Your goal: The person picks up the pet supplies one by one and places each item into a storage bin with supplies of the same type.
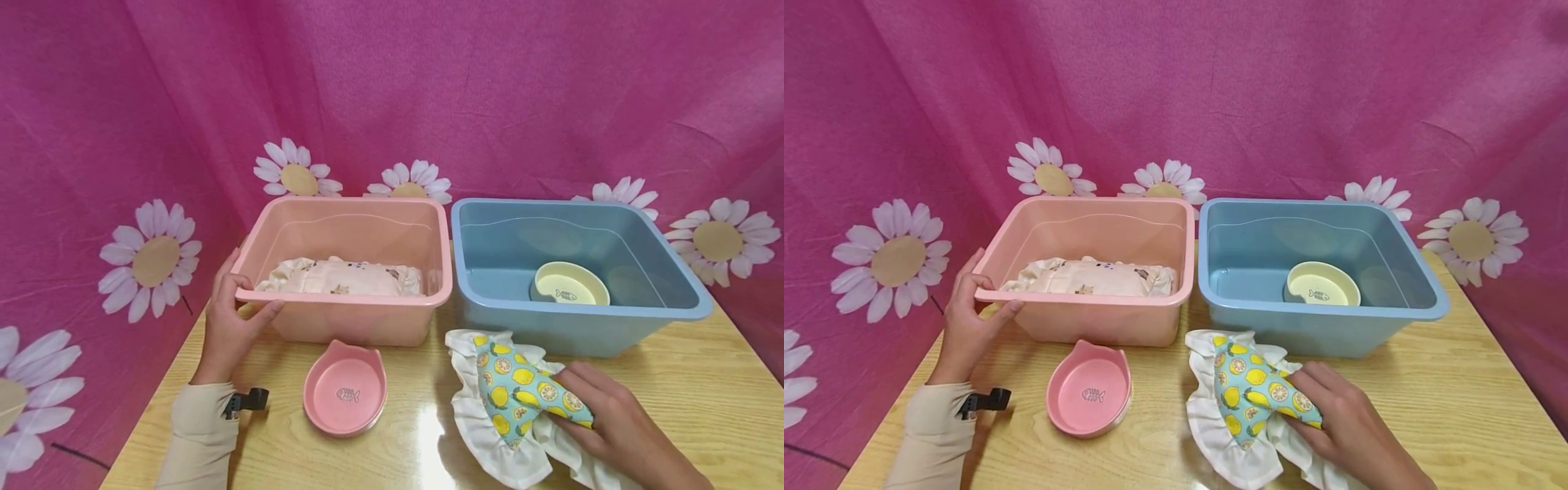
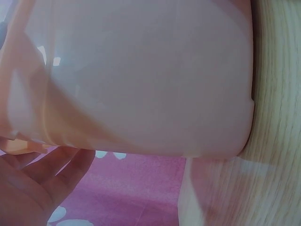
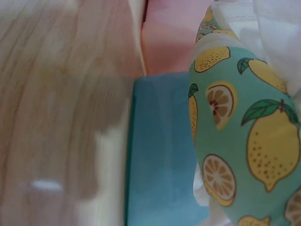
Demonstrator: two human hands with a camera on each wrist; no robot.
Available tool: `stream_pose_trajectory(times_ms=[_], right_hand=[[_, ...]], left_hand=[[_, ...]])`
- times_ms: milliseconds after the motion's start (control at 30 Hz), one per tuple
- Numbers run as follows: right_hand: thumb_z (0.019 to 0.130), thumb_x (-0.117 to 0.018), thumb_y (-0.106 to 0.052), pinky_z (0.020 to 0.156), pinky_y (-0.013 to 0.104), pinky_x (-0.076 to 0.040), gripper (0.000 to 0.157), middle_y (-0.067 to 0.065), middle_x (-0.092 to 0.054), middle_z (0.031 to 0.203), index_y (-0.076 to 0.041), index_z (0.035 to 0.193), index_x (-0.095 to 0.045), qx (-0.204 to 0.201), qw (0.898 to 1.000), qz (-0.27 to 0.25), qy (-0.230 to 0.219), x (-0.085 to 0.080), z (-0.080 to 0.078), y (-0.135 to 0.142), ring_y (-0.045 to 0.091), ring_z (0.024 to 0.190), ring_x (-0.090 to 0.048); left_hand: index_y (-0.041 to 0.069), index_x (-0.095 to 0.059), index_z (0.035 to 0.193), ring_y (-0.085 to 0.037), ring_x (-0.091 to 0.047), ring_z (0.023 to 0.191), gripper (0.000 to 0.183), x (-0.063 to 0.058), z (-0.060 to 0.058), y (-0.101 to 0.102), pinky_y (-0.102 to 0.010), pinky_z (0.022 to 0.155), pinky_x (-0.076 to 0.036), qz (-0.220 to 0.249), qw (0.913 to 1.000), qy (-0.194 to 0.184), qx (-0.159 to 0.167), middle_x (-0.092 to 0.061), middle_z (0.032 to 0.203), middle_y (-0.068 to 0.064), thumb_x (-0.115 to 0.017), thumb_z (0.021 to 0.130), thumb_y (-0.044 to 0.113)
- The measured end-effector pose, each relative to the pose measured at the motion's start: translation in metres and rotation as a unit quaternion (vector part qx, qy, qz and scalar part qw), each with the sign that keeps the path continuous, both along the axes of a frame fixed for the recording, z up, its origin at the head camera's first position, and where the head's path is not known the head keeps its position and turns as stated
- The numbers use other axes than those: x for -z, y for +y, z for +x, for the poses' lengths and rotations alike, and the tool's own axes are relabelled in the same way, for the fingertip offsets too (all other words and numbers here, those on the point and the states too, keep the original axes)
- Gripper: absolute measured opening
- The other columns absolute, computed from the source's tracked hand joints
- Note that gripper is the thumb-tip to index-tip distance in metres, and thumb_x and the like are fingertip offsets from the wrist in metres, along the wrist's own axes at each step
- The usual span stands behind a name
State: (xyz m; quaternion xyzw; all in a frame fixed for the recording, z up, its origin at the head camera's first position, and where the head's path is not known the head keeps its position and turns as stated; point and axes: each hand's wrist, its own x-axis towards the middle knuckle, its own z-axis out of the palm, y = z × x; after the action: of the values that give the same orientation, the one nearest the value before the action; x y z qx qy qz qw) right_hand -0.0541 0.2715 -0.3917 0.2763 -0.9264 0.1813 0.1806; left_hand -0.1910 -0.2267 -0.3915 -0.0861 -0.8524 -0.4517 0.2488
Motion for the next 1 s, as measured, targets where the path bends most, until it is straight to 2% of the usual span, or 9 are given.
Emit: stream_pose_trajectory(times_ms=[333, 467, 633, 767, 1000], right_hand=[[0.069, -0.075, -0.031, 0.080, 0.007, -0.037, 0.037, -0.017, -0.048, 0.101, -0.029, 0.100, -0.056, 0.003, 1.000, 0.004, -0.018, -0.013, 0.002, -0.005, -0.001, 0.090, -0.041], [0.072, -0.073, -0.035, 0.076, 0.009, -0.038, 0.032, -0.016, -0.049, 0.099, -0.027, 0.098, -0.057, -0.026, 0.999, -0.018, 0.023, -0.016, -0.002, -0.008, -0.001, 0.087, -0.042], [0.081, -0.061, -0.046, 0.072, 0.010, -0.038, 0.027, -0.015, -0.051, 0.095, -0.022, 0.094, -0.060, -0.059, 0.995, -0.044, 0.069, -0.020, -0.006, -0.014, 0.000, 0.084, -0.043], [0.083, -0.058, -0.045, 0.074, 0.011, -0.037, 0.027, -0.012, -0.052, 0.094, -0.020, 0.093, -0.061, -0.073, 0.993, -0.054, 0.081, -0.027, -0.007, -0.020, 0.002, 0.084, -0.044], [0.081, -0.063, -0.039, 0.073, 0.012, -0.038, 0.025, -0.011, -0.053, 0.093, -0.018, 0.094, -0.062, -0.096, 0.989, -0.070, 0.088, -0.030, -0.012, -0.028, 0.004, 0.084, -0.044]], left_hand=[[0.010, -0.042, 0.092, -0.014, -0.031, 0.127, 0.048, 0.001, -0.001, 0.000, -0.043, 0.093, -0.040, 0.003, 1.0000, -0.001, -0.001, -0.025, 0.145, 0.013, -0.079, 0.066, 0.027], [0.011, -0.042, 0.092, -0.014, -0.030, 0.127, 0.048, 0.001, 0.000, 0.000, -0.044, 0.092, -0.040, 0.002, 1.0000, -0.003, -0.001, -0.024, 0.145, 0.014, -0.079, 0.067, 0.028], [0.011, -0.042, 0.092, -0.013, -0.030, 0.128, 0.048, 0.001, 0.000, 0.000, -0.044, 0.092, -0.041, 0.003, 1.0000, -0.003, 0.002, -0.024, 0.145, 0.013, -0.079, 0.067, 0.028], [0.011, -0.042, 0.092, -0.012, -0.030, 0.128, 0.048, 0.001, 0.000, 0.000, -0.042, 0.090, -0.042, 0.003, 1.0000, -0.005, 0.002, -0.024, 0.145, 0.012, -0.079, 0.067, 0.028], [0.009, -0.043, 0.092, -0.012, -0.031, 0.127, 0.048, 0.000, 0.000, 0.000, -0.041, 0.092, -0.041, 0.007, 1.0000, 0.005, 0.004, -0.025, 0.144, 0.013, -0.079, 0.067, 0.027]])
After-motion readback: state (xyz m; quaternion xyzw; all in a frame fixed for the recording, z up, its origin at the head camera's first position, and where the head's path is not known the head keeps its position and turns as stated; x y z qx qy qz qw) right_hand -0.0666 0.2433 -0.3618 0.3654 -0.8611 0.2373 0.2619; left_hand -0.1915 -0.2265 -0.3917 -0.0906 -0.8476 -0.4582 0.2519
